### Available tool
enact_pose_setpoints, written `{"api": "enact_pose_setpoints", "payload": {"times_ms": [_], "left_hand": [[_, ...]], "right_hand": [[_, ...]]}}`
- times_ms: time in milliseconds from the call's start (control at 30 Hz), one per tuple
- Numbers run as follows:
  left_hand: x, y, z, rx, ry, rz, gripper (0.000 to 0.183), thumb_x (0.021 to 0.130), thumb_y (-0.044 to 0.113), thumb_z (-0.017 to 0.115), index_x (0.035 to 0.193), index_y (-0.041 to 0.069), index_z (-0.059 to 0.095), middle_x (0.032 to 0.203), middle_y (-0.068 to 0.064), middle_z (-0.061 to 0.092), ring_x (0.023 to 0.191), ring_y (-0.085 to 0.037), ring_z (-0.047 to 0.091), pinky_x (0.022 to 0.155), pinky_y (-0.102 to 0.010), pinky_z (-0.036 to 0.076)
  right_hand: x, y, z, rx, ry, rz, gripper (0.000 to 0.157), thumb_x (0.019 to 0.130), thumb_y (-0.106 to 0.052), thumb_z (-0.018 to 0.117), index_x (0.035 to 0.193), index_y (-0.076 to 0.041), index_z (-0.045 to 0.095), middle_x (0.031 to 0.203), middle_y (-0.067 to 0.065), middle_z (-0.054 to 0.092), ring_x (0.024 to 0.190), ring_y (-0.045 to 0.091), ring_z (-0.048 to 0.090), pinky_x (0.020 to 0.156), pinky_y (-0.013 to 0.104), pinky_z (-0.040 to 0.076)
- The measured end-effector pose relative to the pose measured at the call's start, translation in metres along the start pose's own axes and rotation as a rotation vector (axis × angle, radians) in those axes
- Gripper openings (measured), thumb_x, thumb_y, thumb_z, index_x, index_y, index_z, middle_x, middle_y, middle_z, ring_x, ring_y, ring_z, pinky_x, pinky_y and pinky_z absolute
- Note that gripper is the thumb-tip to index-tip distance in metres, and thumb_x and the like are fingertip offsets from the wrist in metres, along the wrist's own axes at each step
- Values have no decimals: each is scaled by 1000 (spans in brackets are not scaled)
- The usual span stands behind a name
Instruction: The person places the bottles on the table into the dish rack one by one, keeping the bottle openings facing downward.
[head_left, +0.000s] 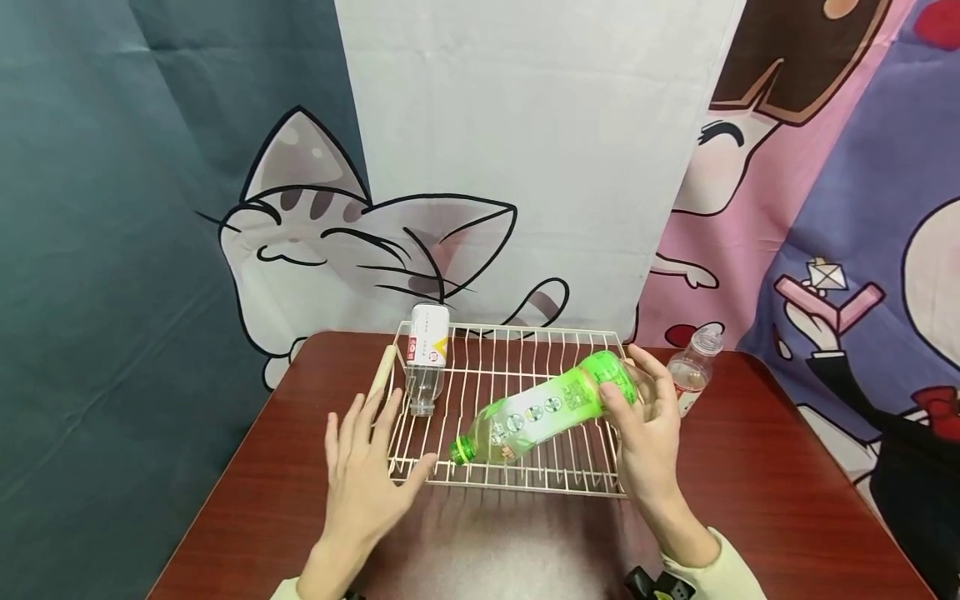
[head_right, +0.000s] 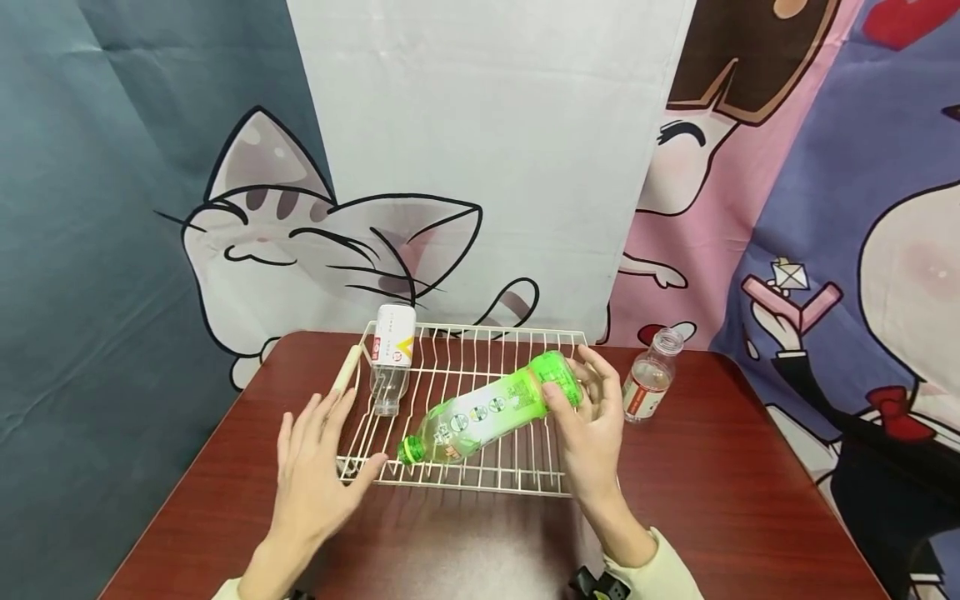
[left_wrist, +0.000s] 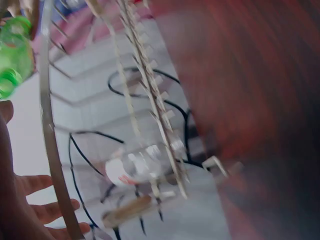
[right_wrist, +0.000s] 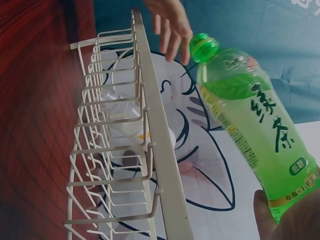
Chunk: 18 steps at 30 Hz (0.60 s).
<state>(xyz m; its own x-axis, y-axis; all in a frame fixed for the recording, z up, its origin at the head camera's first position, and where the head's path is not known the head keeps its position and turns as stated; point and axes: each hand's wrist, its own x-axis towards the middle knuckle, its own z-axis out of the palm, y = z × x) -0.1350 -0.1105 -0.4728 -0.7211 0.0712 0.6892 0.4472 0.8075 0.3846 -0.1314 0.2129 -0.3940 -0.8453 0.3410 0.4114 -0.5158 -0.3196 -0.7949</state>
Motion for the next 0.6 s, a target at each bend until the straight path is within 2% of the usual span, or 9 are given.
{"api": "enact_pose_setpoints", "payload": {"times_ms": [133,333,467,600], "left_hand": [[-6,-14,-5,43,-61,-49,98,84,56,82,166,14,50,167,-23,49,158,-49,38,130,-72,16],[-13,-20,-4,59,-143,-118,101,84,59,86,168,19,48,173,-19,43,161,-45,35,121,-74,32],[-16,-21,-3,44,-178,-163,99,88,58,86,171,23,45,177,-13,39,151,-46,49,101,-76,50],[-17,-21,-1,12,-187,-192,101,90,55,87,174,24,40,179,-9,35,123,-53,69,78,-73,58]], "right_hand": [[1,0,-1,9,9,11,55,101,18,59,151,-4,55,132,16,61,100,15,74,81,27,67],[3,0,-3,11,11,7,53,101,19,58,150,-3,56,129,15,63,99,15,74,80,27,67],[3,-2,-3,15,31,19,52,102,16,59,151,-2,54,128,14,64,97,15,74,81,26,66],[5,-3,-5,12,47,34,52,103,15,60,151,-5,55,128,14,64,94,14,75,80,26,66]]}}
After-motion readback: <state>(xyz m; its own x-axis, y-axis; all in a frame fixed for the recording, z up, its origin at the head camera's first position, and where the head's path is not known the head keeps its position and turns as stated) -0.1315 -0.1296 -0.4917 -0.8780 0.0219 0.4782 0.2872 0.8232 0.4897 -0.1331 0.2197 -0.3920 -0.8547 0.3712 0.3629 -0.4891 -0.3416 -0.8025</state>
